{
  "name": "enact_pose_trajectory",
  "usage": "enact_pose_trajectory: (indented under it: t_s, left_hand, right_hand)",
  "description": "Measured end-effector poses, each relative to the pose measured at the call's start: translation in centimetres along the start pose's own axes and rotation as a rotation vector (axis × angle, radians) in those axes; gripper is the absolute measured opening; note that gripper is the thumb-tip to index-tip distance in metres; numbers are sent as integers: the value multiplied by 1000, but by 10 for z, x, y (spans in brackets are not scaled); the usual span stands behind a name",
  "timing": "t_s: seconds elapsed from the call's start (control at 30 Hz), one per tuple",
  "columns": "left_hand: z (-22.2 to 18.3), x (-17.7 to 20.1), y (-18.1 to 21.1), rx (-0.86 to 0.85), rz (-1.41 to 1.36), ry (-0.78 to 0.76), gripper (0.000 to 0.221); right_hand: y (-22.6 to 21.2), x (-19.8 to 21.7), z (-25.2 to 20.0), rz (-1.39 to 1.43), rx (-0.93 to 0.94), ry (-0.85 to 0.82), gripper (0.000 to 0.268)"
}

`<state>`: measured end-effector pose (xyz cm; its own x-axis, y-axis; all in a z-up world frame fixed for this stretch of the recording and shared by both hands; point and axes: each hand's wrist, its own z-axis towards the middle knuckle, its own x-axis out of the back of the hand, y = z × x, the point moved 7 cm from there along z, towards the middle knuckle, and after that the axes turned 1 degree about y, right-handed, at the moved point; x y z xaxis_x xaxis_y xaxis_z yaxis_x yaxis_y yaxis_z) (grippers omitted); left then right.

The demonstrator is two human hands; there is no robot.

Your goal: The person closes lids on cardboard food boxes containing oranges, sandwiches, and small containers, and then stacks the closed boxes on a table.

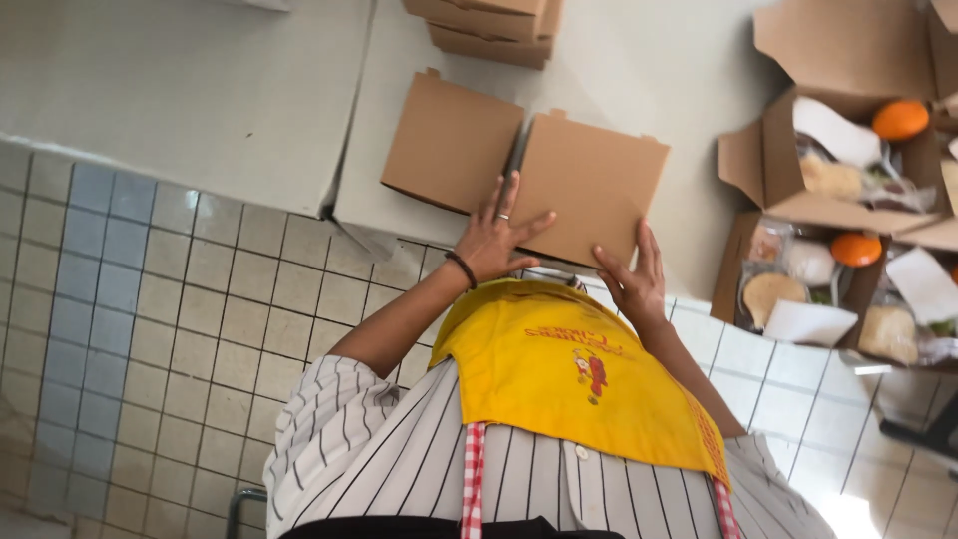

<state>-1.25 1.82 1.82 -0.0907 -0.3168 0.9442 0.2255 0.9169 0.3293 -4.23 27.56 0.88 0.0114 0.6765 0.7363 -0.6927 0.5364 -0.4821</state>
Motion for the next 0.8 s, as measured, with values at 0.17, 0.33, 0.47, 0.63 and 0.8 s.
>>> enact_pose_trajectory:
  t_s: [0.17,0.33,0.47,0.63,0.8]
  left_hand:
    - [1,-22,-1,-146,73,41,72]
    - [1,-15,6,-204,89,135,61]
    - [-3,-19,12,-186,95,105,58]
    - [13,-1,38,-176,37,173,64]
    - [55,45,108,-276,-411,385,53]
  right_hand:
    - [-2,-4,-7,-105,50,44,32]
    - [-8,4,10,-43,10,44,40]
    - [-11,-9,9,-20,-81,22,40]
    - [-12,21,26,65,-114,78,45]
    - [56,80,15,61,-264,344,27]
